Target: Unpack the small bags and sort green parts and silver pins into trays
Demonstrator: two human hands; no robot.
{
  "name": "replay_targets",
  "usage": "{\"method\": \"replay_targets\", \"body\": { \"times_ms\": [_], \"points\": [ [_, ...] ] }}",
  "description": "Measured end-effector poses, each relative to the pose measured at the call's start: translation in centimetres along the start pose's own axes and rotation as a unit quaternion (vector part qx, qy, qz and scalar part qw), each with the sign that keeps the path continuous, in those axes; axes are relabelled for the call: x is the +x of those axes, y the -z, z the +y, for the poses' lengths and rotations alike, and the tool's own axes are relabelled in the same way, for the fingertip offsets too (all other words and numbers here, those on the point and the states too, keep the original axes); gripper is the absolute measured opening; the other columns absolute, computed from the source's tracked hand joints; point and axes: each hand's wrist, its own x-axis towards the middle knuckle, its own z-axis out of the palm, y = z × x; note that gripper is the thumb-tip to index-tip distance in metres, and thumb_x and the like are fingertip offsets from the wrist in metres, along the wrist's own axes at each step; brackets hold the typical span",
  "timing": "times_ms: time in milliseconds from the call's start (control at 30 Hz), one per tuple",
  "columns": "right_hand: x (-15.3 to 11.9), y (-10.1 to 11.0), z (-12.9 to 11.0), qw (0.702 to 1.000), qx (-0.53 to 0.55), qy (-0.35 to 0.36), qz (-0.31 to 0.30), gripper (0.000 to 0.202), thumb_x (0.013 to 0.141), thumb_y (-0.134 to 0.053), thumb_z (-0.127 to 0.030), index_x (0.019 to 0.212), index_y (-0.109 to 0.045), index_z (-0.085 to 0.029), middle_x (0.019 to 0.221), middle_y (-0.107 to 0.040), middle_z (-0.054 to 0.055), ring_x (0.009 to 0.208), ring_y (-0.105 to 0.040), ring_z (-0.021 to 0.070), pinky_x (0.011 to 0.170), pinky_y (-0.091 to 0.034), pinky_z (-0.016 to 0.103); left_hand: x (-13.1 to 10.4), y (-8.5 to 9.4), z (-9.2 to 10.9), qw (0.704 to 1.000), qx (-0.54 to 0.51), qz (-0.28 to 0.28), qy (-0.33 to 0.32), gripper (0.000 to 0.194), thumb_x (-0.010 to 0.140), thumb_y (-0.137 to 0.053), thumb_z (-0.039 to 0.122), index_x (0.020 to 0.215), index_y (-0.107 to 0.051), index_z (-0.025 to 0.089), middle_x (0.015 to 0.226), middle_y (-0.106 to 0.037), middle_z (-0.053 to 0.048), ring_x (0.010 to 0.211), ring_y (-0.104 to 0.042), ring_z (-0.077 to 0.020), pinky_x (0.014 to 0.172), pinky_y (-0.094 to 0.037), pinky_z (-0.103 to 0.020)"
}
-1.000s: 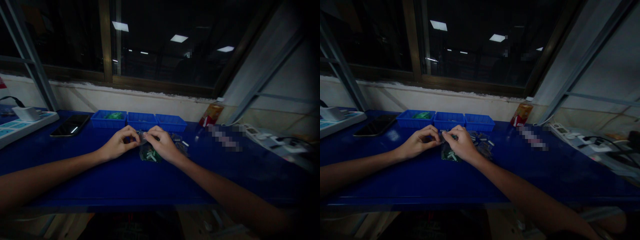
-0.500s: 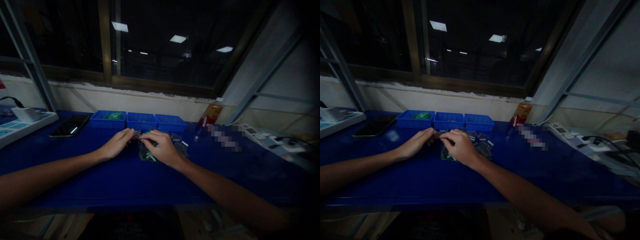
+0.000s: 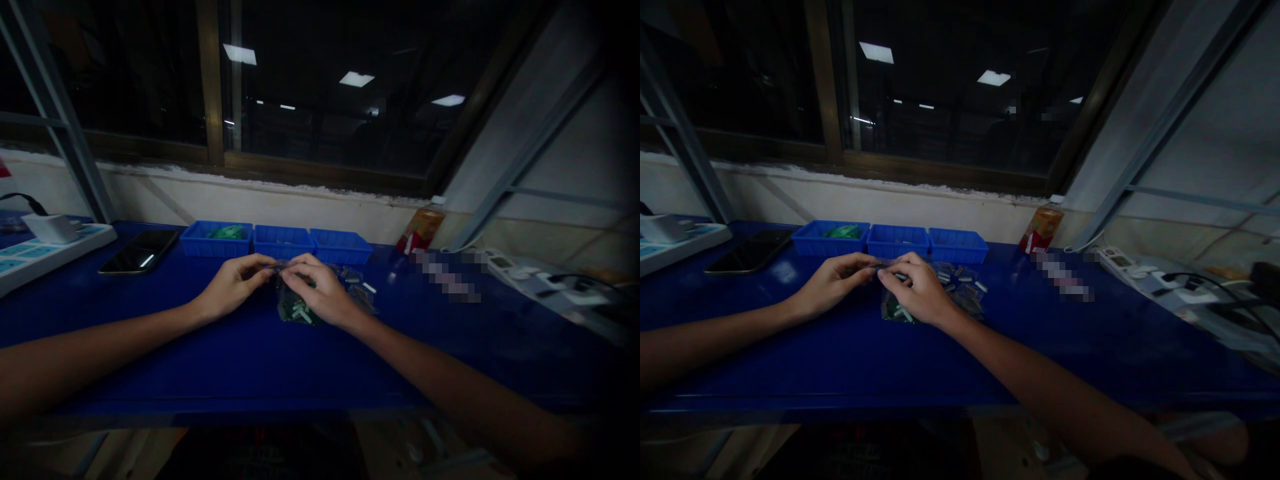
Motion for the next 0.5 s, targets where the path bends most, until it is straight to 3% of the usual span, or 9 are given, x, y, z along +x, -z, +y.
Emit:
{"method": "replay_targets", "body": {
  "times_ms": [100, 200, 367, 500],
  "points": [
    [0.3, 0.0, 0.3, 0.997, 0.043, -0.051, 0.034, 0.034, 0.085, -0.044, -0.042, 0.073, -0.064, -0.018, 0.089, -0.057, 0.005, 0.085, -0.054, 0.0142, 0.071, -0.044, 0.029, -0.1, 0.1, 0.3, 0.998, 0.058, 0.011, -0.034, 0.024, 0.084, -0.051, 0.03, 0.1, -0.064, 0.017, 0.099, -0.067, -0.005, 0.089, -0.061, -0.0168, 0.08, -0.046, -0.03],
    [0.4, -0.1, 0.6, 0.995, 0.052, -0.072, 0.048, 0.026, 0.082, -0.05, -0.035, 0.068, -0.063, -0.018, 0.079, -0.058, 0.004, 0.076, -0.054, 0.013, 0.069, -0.043, 0.028, -0.3, 0.2, 0.7, 0.991, 0.114, 0.004, -0.064, 0.023, 0.084, -0.05, 0.026, 0.101, -0.065, 0.019, 0.097, -0.068, -0.004, 0.086, -0.061, -0.0164, 0.077, -0.046, -0.029],
    [0.4, -0.3, 0.6, 0.988, 0.108, -0.103, 0.035, 0.019, 0.077, -0.053, -0.03, 0.067, -0.062, -0.017, 0.06, -0.057, -0.001, 0.053, -0.047, 0.0085, 0.051, -0.037, 0.022, -0.4, 0.0, 1.1, 0.986, 0.152, -0.003, -0.069, 0.025, 0.084, -0.05, 0.023, 0.106, -0.061, 0.02, 0.097, -0.066, -0.004, 0.083, -0.06, -0.0159, 0.068, -0.046, -0.027],
    [1.0, 0.6, 1.0, 0.991, 0.067, -0.085, 0.076, 0.017, 0.074, -0.056, -0.031, 0.067, -0.063, -0.016, 0.059, -0.058, -0.001, 0.052, -0.047, 0.0084, 0.05, -0.036, 0.022, -0.4, -0.2, 1.2, 0.981, 0.17, -0.04, -0.081, 0.026, 0.085, -0.048, 0.021, 0.109, -0.057, 0.021, 0.096, -0.062, -0.004, 0.085, -0.057, -0.0164, 0.071, -0.047, -0.03]
  ]
}}
